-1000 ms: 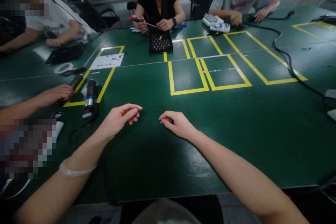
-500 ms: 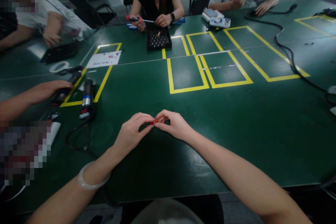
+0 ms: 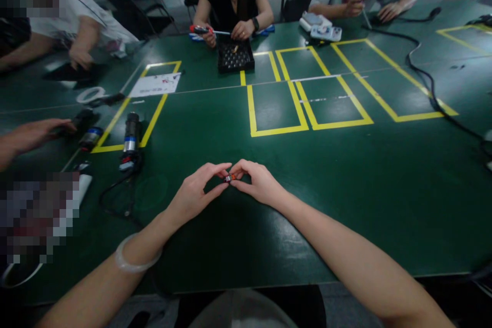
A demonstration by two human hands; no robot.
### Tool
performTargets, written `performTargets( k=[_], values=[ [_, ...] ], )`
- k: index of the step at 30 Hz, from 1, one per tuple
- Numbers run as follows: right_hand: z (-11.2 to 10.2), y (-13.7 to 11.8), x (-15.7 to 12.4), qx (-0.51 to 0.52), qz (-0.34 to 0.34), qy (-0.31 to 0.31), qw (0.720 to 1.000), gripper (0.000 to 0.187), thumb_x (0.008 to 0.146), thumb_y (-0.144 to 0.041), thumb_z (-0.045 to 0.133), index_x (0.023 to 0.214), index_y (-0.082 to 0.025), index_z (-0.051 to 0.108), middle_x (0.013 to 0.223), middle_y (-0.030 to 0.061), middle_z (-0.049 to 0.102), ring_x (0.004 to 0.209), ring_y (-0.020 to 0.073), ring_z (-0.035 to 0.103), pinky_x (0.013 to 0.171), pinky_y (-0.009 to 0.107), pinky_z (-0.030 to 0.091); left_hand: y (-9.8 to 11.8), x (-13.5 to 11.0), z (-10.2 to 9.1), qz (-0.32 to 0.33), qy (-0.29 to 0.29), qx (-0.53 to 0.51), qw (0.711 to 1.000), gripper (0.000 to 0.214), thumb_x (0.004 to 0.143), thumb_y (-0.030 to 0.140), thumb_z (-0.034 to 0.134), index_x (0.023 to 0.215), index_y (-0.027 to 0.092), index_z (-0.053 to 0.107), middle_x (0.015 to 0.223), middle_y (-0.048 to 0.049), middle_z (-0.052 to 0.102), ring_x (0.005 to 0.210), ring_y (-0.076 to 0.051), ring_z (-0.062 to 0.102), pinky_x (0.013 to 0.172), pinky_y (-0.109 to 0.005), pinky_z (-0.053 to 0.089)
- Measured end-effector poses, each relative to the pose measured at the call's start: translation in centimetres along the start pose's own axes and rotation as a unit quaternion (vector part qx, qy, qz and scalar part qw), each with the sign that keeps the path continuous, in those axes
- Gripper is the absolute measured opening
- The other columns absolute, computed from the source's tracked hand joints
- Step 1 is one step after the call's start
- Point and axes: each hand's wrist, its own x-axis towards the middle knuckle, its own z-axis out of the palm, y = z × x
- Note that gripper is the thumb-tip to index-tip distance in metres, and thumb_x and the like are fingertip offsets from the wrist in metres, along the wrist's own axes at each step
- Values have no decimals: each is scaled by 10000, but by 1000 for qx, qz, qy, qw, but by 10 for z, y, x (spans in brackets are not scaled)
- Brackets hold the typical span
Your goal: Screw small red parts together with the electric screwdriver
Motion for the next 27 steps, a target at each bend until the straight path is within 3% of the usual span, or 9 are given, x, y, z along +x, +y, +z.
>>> performTargets(
  k=[3, 7, 9, 12, 15, 17, 20, 27],
  values=[
    [-1, 0, 0, 0, 8, 3, 1000, 117, 856, -185, 641, 969, -192, 612, 913, 27, 690, 831, 150, 653, 783, 288, 523, -2, 1, -16, -8, -6, 64, 998, 362, 963, 328, 500, 1309, 229, 535, 1243, -88, 608, 1172, -225, 556, 998, -387, 453],
    [-3, -2, 0, -12, 24, 9, 1000, 112, 851, -186, 649, 958, -191, 618, 886, 21, 698, 798, 147, 652, 754, 281, 521, -22, -7, -54, -75, 40, 193, 978, 377, 958, 369, 469, 1303, 238, 547, 1326, -90, 546, 1230, -275, 503, 1065, -445, 386],
    [-3, -2, 0, -17, 30, 11, 999, 110, 848, -183, 652, 952, -190, 619, 877, 20, 699, 790, 147, 653, 747, 280, 519, -38, -19, -77, -141, 70, 271, 950, 395, 950, 417, 455, 1275, 218, 557, 1284, -110, 550, 1203, -302, 505, 1040, -460, 397],
    [-3, -2, 0, -10, 37, 9, 999, 116, 844, -179, 655, 954, -184, 617, 877, 23, 702, 787, 145, 656, 743, 276, 520, -62, -46, -106, -268, 93, 375, 882, 470, 926, 508, 428, 1214, 161, 561, 1189, -152, 566, 1145, -359, 522, 918, -476, 455],
    [-2, -1, 1, 0, 42, 8, 999, 115, 843, -184, 659, 950, -181, 615, 870, 22, 702, 773, 140, 655, 729, 272, 522, -81, -74, -124, -394, 57, 392, 829, 514, 867, 640, 416, 991, 187, 626, 979, -141, 615, 960, -392, 596, 728, -474, 471],
    [-2, -2, 1, 2, 48, 9, 999, 114, 840, -187, 661, 945, -181, 615, 866, 22, 705, 771, 141, 656, 727, 274, 524, -89, -87, -126, -446, 11, 374, 813, 553, 832, 705, 401, 863, 208, 640, 817, -119, 619, 826, -396, 620, 653, -481, 445],
    [-3, -4, 1, 0, 59, 11, 998, 115, 839, -198, 662, 942, -175, 619, 855, 26, 707, 775, 146, 661, 729, 280, 525, -96, -90, -119, -446, -37, 368, 815, 587, 843, 701, 360, 828, 200, 665, 687, -119, 603, 730, -394, 627, 623, -485, 432],
    [-2, 1, 1, -9, 42, 26, 999, 116, 844, -208, 662, 952, -177, 632, 861, 25, 689, 773, 142, 645, 745, 281, 515, -84, -45, -91, -373, -101, 385, 838, 615, 946, 563, 212, 880, 162, 674, 880, -200, 691, 821, -387, 669, 686, -472, 492]
  ],
)
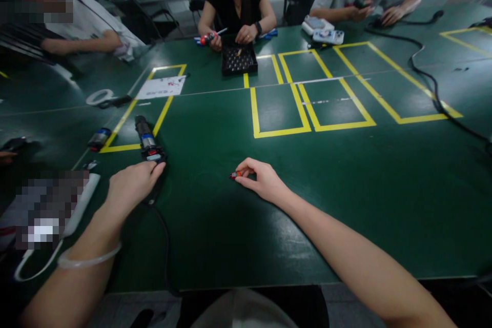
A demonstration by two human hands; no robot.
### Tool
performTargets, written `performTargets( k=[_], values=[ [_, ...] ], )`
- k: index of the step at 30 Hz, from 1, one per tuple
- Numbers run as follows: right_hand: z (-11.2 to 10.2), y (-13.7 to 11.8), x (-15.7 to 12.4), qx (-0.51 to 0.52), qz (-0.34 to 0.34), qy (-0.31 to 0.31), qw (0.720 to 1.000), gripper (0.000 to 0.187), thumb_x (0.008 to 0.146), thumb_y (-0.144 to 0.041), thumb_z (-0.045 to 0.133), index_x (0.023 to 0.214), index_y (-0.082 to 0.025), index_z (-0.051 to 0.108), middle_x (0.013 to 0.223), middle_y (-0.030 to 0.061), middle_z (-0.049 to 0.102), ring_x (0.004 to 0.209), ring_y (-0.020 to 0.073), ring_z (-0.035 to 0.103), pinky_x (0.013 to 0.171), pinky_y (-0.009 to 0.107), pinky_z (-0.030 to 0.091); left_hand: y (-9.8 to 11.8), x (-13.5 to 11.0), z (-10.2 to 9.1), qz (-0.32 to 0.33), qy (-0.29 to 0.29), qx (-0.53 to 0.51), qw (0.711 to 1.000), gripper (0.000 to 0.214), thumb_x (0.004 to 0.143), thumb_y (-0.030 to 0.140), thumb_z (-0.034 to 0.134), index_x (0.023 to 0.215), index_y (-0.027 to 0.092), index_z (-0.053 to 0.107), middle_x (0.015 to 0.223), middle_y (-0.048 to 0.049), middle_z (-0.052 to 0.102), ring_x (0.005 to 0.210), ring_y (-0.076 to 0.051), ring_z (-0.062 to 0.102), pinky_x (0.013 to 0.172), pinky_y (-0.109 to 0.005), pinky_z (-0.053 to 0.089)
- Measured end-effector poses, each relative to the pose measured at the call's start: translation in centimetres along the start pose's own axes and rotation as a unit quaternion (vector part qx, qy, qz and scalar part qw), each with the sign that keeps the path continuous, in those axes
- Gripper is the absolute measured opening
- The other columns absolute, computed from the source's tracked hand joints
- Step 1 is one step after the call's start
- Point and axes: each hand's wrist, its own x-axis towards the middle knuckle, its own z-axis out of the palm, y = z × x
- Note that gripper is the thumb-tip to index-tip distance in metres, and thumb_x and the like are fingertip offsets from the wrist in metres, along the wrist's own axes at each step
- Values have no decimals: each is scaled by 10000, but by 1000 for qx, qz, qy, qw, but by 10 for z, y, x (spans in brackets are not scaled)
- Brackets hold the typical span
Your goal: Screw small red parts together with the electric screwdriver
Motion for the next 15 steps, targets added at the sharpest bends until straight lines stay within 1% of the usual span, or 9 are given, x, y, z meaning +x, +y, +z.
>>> performTargets(
  k=[4, 8, 12, 15],
  values=[
    [1, 7, 1, -15, -21, 24, 999, 121, 830, -188, 667, 946, -178, 631, 902, 37, 667, 788, 145, 630, 749, 290, 505, 38, -1, -8, 32, 26, 15, 999, 556, 969, 494, 240, 878, 152, 668, 886, -170, 705, 837, -372, 681, 687, -437, 504],
    [0, 10, 1, -16, -20, 37, 999, 136, 823, -159, 654, 955, -174, 624, 876, 30, 653, 782, 142, 621, 749, 289, 498, 71, -13, -11, 63, 51, 13, 997, 533, 987, 471, 257, 866, 151, 666, 846, -137, 711, 800, -329, 691, 640, -368, 490],
    [0, 11, 2, -11, -19, 56, 998, 189, 825, -142, 636, 1009, -179, 617, 856, 18, 640, 755, 131, 610, 740, 280, 496, 101, -29, -11, 133, 60, -9, 989, 488, 996, 441, 298, 851, 153, 664, 853, -118, 715, 791, -292, 695, 591, -315, 448],
    [-1, 12, 3, -11, -14, 67, 998, 182, 824, -142, 637, 1002, -179, 623, 875, 22, 646, 760, 131, 613, 747, 280, 495, 119, -44, -8, 199, 79, -39, 976, 445, 998, 418, 336, 823, 159, 652, 827, -91, 710, 747, -257, 690, 551, -294, 408]
  ],
)
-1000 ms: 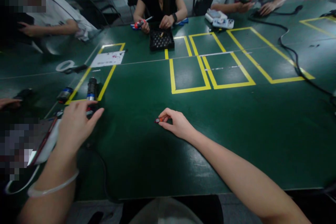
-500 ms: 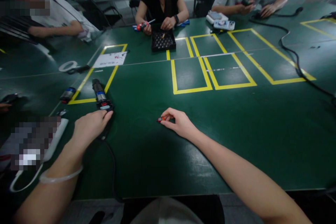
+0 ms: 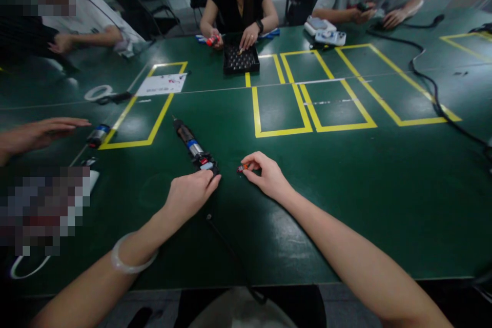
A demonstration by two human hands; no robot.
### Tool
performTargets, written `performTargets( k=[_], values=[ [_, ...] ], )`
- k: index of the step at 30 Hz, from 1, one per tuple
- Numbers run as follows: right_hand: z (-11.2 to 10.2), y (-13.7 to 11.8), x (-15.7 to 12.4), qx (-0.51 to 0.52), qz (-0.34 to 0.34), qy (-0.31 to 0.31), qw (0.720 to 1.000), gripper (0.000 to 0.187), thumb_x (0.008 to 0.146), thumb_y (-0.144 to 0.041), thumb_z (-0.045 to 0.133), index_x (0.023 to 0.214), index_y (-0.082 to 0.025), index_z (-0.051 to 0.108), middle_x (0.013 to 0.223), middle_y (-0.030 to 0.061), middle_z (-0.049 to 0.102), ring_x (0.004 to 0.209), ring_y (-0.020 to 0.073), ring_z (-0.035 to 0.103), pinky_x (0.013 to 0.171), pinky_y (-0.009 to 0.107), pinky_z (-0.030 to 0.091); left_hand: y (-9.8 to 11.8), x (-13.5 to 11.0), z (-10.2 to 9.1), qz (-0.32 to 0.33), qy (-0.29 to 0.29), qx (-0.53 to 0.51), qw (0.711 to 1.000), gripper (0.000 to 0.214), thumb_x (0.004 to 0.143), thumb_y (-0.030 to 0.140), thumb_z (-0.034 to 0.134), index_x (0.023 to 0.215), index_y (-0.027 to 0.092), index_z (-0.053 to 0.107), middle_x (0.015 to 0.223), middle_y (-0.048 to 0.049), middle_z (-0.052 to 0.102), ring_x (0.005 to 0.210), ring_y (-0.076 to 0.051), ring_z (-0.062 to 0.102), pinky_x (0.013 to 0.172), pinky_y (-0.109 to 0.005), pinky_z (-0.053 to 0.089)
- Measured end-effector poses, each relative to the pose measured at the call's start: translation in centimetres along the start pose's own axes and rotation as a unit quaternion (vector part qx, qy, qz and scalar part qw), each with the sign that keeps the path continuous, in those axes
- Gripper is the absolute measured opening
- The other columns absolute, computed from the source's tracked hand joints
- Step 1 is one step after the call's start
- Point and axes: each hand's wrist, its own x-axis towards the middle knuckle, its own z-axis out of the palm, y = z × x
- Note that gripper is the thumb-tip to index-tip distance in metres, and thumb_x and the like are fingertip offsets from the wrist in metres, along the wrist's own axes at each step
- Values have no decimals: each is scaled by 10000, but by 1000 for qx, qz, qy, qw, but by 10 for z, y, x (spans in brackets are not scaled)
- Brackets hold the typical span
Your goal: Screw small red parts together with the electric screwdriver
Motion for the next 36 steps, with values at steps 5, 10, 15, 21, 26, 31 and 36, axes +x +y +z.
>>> performTargets(
  k=[5, 10, 15, 21, 26, 31, 36],
  values=[
    [-1, 2, -1, -9, 0, -1, 1000, 164, 825, -141, 633, 985, -178, 635, 892, 27, 651, 788, 142, 621, 765, 287, 493, 24, -14, 7, 102, 47, -70, 991, 371, 984, 371, 411, 775, 152, 625, 751, -60, 682, 652, -203, 651, 544, -286, 390],
    [0, 1, -2, -59, -18, -25, 998, 155, 819, -125, 634, 964, -181, 628, 882, 25, 643, 801, 154, 610, 763, 299, 487, 32, -21, 12, 185, 96, -113, 971, 332, 967, 334, 457, 737, 149, 609, 698, -46, 649, 606, -173, 613, 543, -278, 388],
    [-5, -2, -1, -140, -32, -88, 986, 127, 809, -114, 661, 918, -176, 642, 885, 39, 662, 834, 182, 604, 771, 328, 474, 32, -21, 12, 211, 109, -123, 964, 311, 955, 315, 480, 721, 153, 604, 688, -35, 638, 591, -159, 599, 538, -279, 386],
    [-8, -4, 1, -96, -37, -102, 989, 113, 844, -143, 656, 949, -179, 673, 936, 51, 681, 867, 179, 623, 801, 323, 493, 31, -21, 12, 211, 110, -126, 963, 298, 948, 311, 489, 716, 162, 600, 685, -25, 640, 576, -164, 596, 523, -292, 378],
    [-5, -7, -1, -69, -8, -80, 994, 128, 825, -154, 675, 951, -175, 670, 865, 27, 689, 804, 155, 647, 764, 285, 506, 30, -21, 13, 210, 106, -131, 963, 306, 953, 317, 476, 720, 161, 599, 686, -25, 639, 579, -166, 594, 526, -296, 370],
    [-6, -9, -1, -51, 5, -77, 996, 91, 831, -143, 631, 911, -171, 667, 847, 20, 712, 784, 146, 665, 759, 268, 512, 29, -23, 11, 188, 80, -147, 968, 348, 964, 363, 446, 717, 169, 597, 696, -24, 643, 595, -171, 594, 534, -300, 349],
    [-5, -10, -1, -56, -9, -74, 996, 172, 829, -77, 544, 908, -183, 653, 872, 20, 726, 818, 154, 680, 778, 279, 510, 25, -22, 1, 118, 58, -212, 968, 427, 958, 464, 448, 661, 171, 542, 624, -5, 591, 549, -133, 533, 525, -273, 316]
  ],
)
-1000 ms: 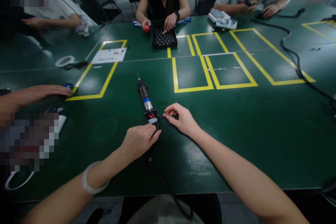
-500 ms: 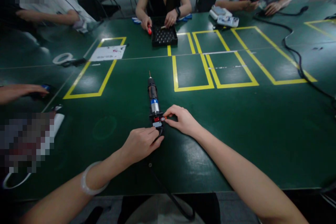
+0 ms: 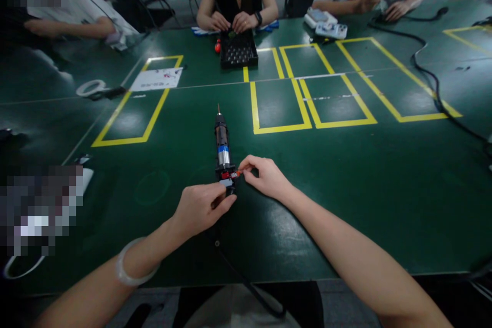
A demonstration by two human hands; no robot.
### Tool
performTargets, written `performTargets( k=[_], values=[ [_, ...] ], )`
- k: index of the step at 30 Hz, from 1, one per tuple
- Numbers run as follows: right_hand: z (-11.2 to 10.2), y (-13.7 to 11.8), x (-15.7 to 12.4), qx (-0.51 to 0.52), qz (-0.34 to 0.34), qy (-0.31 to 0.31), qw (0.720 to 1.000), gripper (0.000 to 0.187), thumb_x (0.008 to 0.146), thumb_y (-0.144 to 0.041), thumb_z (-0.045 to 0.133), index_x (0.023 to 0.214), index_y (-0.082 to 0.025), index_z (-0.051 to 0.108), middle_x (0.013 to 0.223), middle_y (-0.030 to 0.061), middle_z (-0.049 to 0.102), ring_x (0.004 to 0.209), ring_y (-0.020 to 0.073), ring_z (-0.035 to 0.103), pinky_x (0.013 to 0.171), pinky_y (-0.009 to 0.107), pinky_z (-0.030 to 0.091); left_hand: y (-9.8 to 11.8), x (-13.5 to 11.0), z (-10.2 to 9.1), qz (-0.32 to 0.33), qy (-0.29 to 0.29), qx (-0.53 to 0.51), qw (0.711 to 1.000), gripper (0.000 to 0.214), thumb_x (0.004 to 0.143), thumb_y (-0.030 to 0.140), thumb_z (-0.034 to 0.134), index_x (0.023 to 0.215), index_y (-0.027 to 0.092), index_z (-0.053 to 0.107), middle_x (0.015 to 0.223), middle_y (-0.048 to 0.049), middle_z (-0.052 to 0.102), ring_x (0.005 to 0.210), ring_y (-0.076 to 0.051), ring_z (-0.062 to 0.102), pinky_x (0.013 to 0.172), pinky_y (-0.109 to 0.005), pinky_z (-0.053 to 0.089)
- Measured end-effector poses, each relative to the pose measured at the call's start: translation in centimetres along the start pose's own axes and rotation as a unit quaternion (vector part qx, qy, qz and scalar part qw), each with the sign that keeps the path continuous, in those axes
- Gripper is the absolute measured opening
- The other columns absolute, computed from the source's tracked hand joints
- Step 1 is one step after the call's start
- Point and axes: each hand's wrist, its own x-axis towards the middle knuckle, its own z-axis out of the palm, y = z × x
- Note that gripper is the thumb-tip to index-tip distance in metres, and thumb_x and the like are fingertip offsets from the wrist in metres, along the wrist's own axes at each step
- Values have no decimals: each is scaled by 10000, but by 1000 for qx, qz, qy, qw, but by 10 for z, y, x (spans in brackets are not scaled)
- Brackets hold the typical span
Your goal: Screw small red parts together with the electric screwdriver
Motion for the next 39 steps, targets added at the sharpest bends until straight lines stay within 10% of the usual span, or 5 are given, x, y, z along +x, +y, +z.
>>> performTargets(
  k=[5, 9, 21, 39],
  values=[
    [1, -1, 0, 4, -5, -2, 1000, 237, 807, -32, 497, 895, -196, 645, 876, 11, 734, 835, 156, 688, 803, 287, 513, -8, 18, -5, -40, 89, -32, 995, 287, 960, 407, 468, 1008, 176, 633, 1010, -75, 662, 925, -189, 603, 786, -301, 457],
    [2, 0, 0, 5, -20, -15, 1000, 220, 807, -47, 494, 884, -191, 641, 869, 14, 726, 818, 156, 681, 794, 283, 508, -15, 39, 7, 16, 70, 0, 997, 416, 924, 447, 523, 1260, 211, 588, 1407, -105, 520, 1324, -271, 437, 1119, -464, 313],
    [0, 5, -2, 13, -28, -25, 999, 230, 852, -64, 484, 964, -188, 641, 937, 28, 711, 885, 150, 671, 837, 287, 508, -34, 35, 0, -6, -5, 59, 998, 373, 937, 293, 436, 1232, 211, 648, 1304, -64, 622, 1400, -266, 370, 1162, -482, 295],
    [-2, 3, -1, -21, -37, -40, 998, 211, 851, -71, 521, 937, -190, 672, 940, 31, 713, 894, 166, 661, 815, 294, 496, -231, -5, -76, -104, -57, 140, 983, 598, 927, 550, 348, 1341, 156, 525, 1549, -108, 338, 1415, -298, 306, 1165, -468, 249]
  ],
)
